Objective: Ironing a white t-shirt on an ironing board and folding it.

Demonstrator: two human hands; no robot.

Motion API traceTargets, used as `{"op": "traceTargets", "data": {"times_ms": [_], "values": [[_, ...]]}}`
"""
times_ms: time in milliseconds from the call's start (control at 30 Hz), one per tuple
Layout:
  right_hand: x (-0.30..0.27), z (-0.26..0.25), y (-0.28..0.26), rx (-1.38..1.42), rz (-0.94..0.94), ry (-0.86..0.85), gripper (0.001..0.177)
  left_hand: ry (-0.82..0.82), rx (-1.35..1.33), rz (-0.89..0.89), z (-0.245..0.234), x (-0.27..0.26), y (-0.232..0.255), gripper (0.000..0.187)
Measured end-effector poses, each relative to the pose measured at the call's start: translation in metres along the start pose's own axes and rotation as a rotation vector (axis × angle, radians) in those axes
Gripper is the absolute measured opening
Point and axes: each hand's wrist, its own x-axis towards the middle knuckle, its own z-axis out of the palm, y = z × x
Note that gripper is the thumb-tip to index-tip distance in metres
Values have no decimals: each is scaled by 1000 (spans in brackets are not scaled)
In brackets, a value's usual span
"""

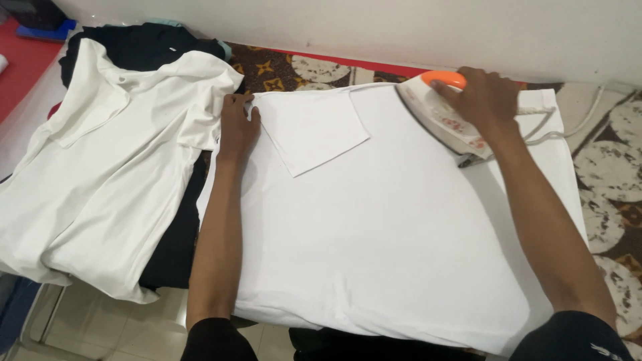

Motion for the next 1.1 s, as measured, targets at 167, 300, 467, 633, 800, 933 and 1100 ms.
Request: {"op": "traceTargets", "data": {"times_ms": [167,300,467,633,800,933,1100], "values": [[-28,-1,102,-35,229,-127,75,-20,28,-21,-4,0,9,32],[-51,17,182,-80,395,-147,89,-2,80,48,4,4,-12,31],[-82,10,225,-25,372,-154,79,-21,105,71,3,2,-5,32],[-125,-63,183,173,176,-308,57,-31,121,87,4,1,-5,30],[-152,-91,157,246,-158,-679,28,-28,149,106,3,1,-5,31],[-148,-93,149,307,-102,-713,27,-34,157,89,5,0,-3,31],[-103,-55,149,193,33,-385,51,-41,152,44,2,-1,8,32]]}}
